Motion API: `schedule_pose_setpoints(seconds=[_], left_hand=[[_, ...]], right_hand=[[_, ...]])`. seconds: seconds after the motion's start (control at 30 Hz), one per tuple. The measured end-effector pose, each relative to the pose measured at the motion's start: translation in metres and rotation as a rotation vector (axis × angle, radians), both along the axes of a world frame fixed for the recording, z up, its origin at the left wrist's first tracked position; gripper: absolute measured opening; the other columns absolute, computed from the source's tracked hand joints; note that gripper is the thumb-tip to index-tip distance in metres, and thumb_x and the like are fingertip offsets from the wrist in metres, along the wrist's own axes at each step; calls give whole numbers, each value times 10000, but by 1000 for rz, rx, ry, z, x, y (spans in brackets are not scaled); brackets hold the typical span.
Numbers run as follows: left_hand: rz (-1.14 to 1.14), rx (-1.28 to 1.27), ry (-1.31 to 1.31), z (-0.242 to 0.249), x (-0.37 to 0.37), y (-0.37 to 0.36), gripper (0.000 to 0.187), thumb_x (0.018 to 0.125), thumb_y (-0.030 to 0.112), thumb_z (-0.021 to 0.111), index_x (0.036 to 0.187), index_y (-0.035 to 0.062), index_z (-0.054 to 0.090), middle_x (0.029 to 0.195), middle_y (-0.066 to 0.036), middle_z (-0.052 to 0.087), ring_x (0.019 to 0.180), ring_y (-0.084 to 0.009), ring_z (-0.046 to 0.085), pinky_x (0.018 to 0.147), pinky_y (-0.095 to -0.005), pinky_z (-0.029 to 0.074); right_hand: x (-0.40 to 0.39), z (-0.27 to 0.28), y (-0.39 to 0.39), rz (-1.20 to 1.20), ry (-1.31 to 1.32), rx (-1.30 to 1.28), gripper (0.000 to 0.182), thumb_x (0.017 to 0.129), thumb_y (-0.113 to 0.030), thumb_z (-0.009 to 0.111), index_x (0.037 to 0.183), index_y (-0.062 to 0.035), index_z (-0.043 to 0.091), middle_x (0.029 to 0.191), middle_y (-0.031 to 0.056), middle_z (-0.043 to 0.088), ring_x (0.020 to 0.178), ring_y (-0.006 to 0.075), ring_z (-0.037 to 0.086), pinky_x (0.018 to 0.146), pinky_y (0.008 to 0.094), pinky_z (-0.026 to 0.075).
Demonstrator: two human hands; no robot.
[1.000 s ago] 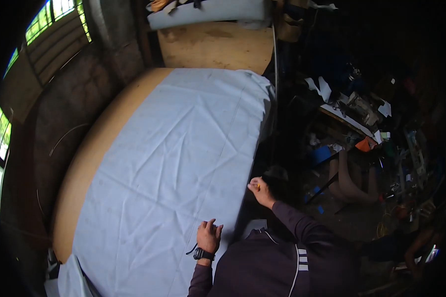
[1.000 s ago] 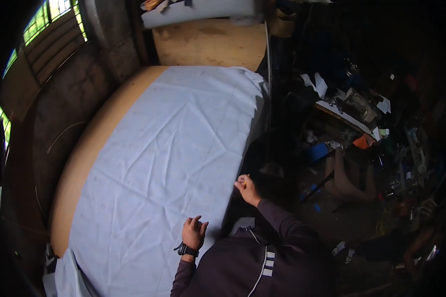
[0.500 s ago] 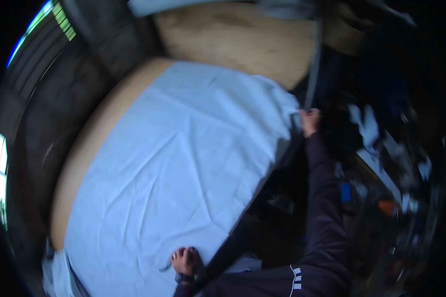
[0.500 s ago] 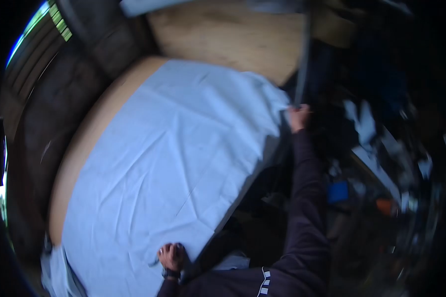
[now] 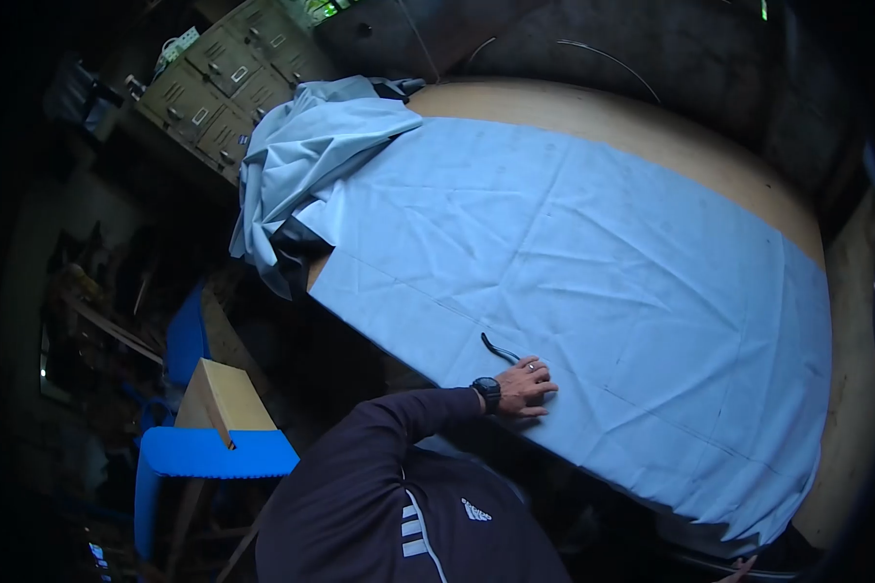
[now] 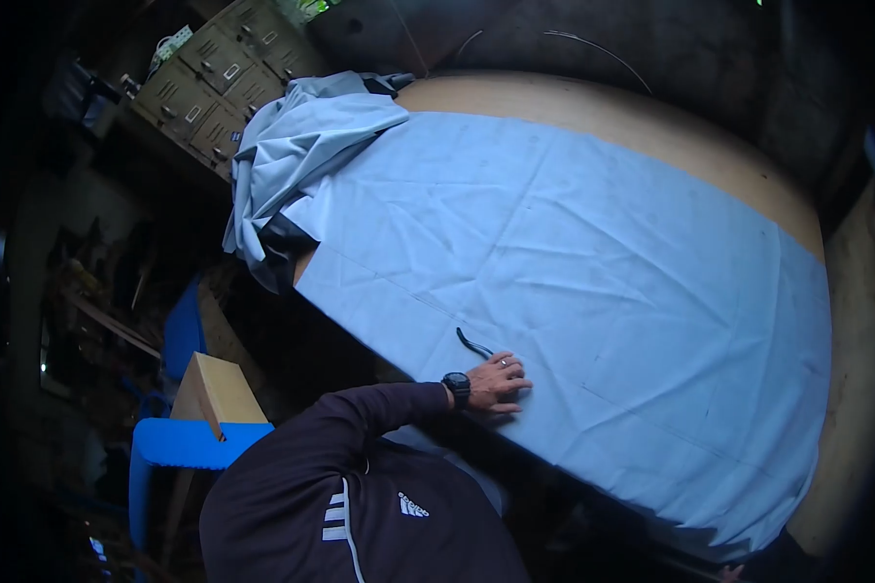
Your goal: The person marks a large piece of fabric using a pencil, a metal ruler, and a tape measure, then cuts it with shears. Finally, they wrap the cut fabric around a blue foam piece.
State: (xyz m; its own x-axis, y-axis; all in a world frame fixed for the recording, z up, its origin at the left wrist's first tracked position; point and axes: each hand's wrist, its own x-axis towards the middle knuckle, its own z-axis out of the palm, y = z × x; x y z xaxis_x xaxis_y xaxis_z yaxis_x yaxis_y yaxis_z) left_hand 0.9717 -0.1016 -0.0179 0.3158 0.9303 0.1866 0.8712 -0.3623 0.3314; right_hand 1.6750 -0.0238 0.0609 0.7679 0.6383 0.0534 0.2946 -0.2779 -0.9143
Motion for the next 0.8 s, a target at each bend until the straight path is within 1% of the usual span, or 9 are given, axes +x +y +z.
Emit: schedule_pose_setpoints(seconds=[0.13,0.17,0.2,0.27,0.4,0.47,0.53,0.73,0.8], left_hand=[[64,166,-132,27,11,-20,525,930,373,743,1355,101,596,1330,-147,573,1387,-388,473,1219,-570,308],[23,148,-230,30,12,-30,522,927,344,751,1357,93,593,1332,-153,572,1381,-392,477,1206,-568,326],[-19,131,-333,32,13,-41,520,925,315,760,1359,84,590,1335,-159,571,1375,-396,482,1193,-566,345],[-107,78,-590,32,12,-74,530,923,231,771,1378,53,566,1324,-187,567,1354,-406,502,1148,-537,406],[-216,-380,-821,39,-31,-140,788,918,440,766,1513,35,444,1418,-226,542,1335,-413,519,1122,-498,425],[-266,-230,-834,32,-72,-162,910,882,524,777,1548,30,401,1459,-235,522,1343,-415,513,1125,-496,419],[-284,-192,-861,37,-115,-182,1034,826,598,805,1571,24,374,1492,-238,504,1353,-421,506,1145,-489,401],[-16,-64,-1161,69,-231,-239,956,819,482,862,1544,55,408,1436,-201,547,1322,-341,544,1125,-452,434],[231,-18,-1032,61,-266,-251,877,845,459,848,1516,77,432,1400,-182,559,1280,-330,572,1099,-443,456]], right_hand=[[-133,-3,-50,249,-39,171,315,982,-263,720,980,42,796,1033,199,743,912,292,700,843,438,574],[-142,-15,-59,476,-305,78,320,958,-241,738,1141,20,764,1074,185,730,941,293,683,867,433,569],[-179,-1,-67,623,-238,52,483,934,-277,767,1329,-13,680,1078,174,728,969,290,663,920,433,551],[-260,31,-69,873,-103,83,522,919,-438,719,1227,-29,617,955,120,629,914,262,617,945,460,526],[-434,122,-63,1327,198,349,725,890,-759,625,1022,-59,490,710,12,429,806,206,525,994,514,475],[-560,205,-102,1295,272,416,818,867,-870,520,1036,-71,463,679,-14,374,793,183,481,1005,459,444],[-647,252,-117,1373,392,463,830,824,-904,543,990,-96,450,691,-34,386,787,161,479,967,428,465],[-841,356,-123,1931,713,504,694,892,-781,614,944,-118,417,728,-37,404,745,137,464,1072,471,493],[-877,373,-101,2102,948,465,732,955,-607,637,1254,27,428,938,74,558,997,231,558,1170,526,366]])
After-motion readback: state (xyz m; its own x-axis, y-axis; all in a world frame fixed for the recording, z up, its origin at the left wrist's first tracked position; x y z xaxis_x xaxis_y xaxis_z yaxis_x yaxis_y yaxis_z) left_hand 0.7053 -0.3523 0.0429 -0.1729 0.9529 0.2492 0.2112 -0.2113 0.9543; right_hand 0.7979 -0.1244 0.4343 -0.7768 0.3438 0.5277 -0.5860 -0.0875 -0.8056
